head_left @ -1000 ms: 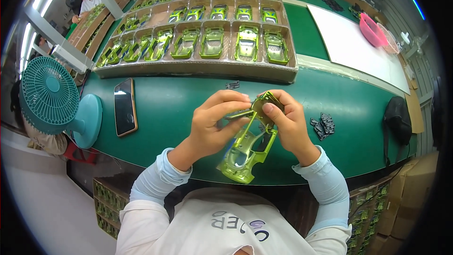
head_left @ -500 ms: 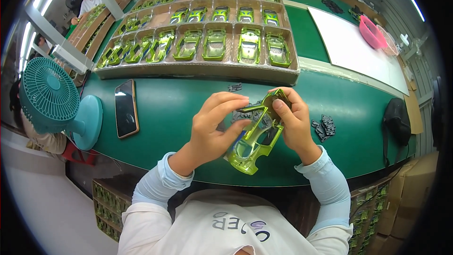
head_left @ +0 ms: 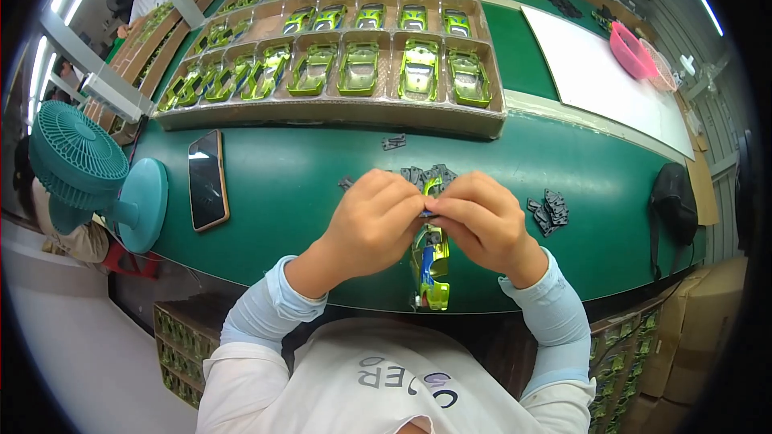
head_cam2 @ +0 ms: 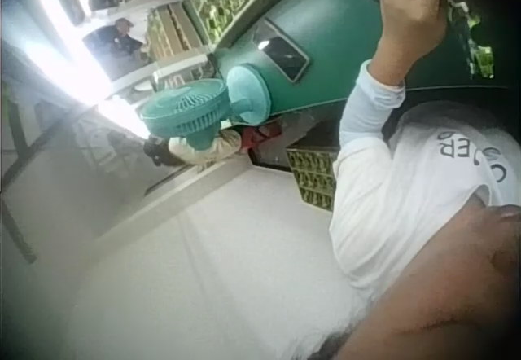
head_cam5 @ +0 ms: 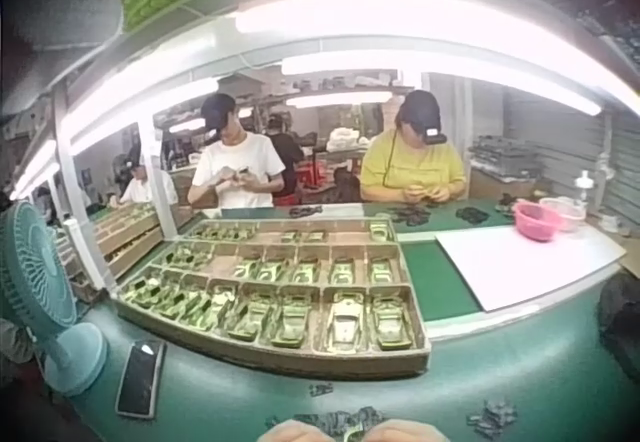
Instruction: The person assembles toy cars by taking car shells from a tray and attaching small plastic components into them by hand.
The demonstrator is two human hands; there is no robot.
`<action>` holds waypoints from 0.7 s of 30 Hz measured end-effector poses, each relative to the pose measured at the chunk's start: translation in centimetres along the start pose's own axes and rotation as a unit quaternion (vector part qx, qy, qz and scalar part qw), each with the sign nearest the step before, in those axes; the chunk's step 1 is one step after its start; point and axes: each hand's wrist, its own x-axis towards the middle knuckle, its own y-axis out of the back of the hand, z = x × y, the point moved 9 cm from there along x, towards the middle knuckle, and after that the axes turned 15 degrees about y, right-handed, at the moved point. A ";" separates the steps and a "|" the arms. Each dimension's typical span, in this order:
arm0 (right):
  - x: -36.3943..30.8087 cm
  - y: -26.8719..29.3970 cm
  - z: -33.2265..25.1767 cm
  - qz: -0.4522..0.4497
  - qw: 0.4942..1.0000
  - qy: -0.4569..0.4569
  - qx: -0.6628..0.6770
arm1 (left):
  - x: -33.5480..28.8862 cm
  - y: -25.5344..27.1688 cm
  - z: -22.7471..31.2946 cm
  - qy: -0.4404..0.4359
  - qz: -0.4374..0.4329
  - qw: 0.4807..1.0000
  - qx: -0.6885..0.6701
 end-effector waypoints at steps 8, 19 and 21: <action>-0.5 1.3 -0.8 0.053 0.997 0.015 -0.062 | 0.2 -1.0 -0.9 0.061 -0.067 0.992 -0.086; 0.0 3.1 -0.5 0.101 0.991 -0.004 -0.086 | -3.1 -7.1 -3.9 0.442 -0.284 0.525 -0.669; -1.8 4.3 2.0 0.167 0.973 -0.111 -0.118 | -3.0 -6.4 -4.6 0.451 -0.259 0.504 -0.689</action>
